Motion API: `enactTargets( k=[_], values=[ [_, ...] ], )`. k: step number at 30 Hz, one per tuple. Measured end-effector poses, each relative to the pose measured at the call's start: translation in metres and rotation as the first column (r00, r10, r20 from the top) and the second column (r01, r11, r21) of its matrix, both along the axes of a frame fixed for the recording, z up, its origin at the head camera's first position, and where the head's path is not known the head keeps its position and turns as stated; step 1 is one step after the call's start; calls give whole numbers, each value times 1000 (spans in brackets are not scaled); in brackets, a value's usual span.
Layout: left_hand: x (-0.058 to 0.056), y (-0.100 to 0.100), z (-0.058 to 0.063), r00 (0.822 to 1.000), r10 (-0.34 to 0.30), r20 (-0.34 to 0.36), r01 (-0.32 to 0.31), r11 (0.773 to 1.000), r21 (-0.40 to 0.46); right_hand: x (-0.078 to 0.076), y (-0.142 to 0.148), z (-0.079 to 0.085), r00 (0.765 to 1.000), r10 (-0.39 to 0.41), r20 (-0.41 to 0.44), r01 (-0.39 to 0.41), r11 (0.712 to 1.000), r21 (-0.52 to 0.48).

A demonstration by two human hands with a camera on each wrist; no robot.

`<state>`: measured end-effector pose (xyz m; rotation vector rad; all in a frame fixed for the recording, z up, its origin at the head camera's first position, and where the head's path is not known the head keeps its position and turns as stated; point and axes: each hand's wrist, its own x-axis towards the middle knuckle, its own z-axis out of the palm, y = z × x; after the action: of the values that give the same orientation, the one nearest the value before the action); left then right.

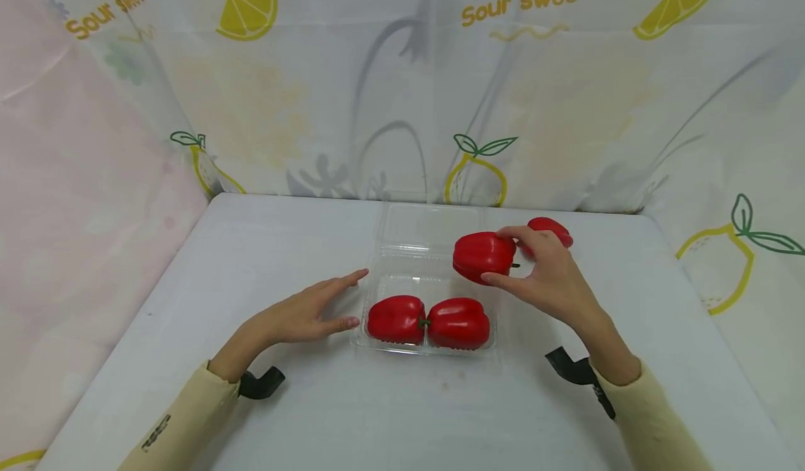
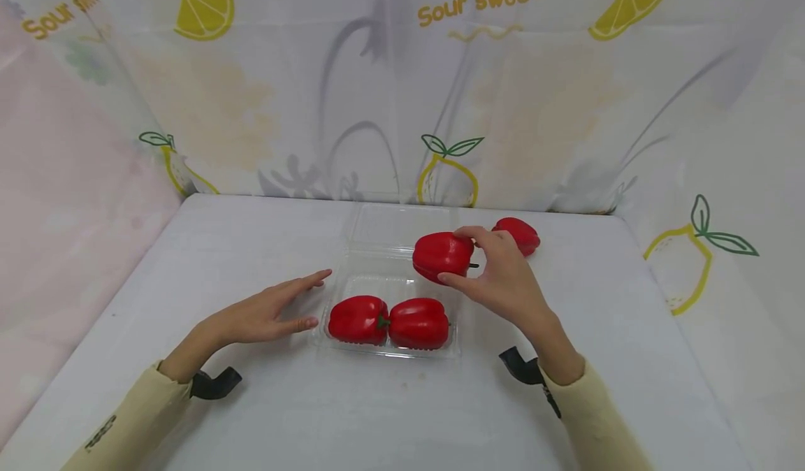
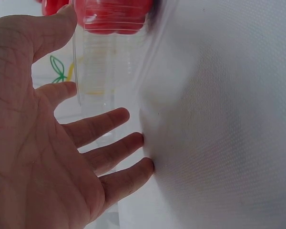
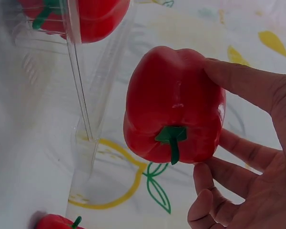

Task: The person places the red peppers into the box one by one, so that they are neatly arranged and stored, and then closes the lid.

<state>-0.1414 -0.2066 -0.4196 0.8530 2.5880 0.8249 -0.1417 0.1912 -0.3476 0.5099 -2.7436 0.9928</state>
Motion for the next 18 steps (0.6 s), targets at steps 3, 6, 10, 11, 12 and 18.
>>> enactTargets(
  k=[3, 6, 10, 11, 12, 18],
  values=[
    [0, 0, 0, 1000, 0, 1, 0, 1000, 0, -4, -9, 1, 1000, 18, 12, -19, 1000, 13],
    [0, 0, 0, 1000, 4, 6, -4, 1000, 2, -7, -19, 1, 999, 41, 29, -41, 999, 18],
    [-1, 1, -1, 1000, 4, 13, -4, 1000, 7, -10, -31, 1, 996, 63, 69, -64, 998, 18],
    [-1, 1, -1, 1000, 4, 13, -4, 1000, 7, -10, -34, 0, 995, 69, 76, -70, 997, 19],
    [0, 1, -1, 1000, 3, 13, -3, 1000, 8, -11, -36, 0, 994, 76, 81, -78, 997, 18],
    [-1, 1, 0, 1000, -5, 20, 4, 1000, 11, -16, -50, -1, 989, 114, 93, -118, 992, 34]
  ],
)
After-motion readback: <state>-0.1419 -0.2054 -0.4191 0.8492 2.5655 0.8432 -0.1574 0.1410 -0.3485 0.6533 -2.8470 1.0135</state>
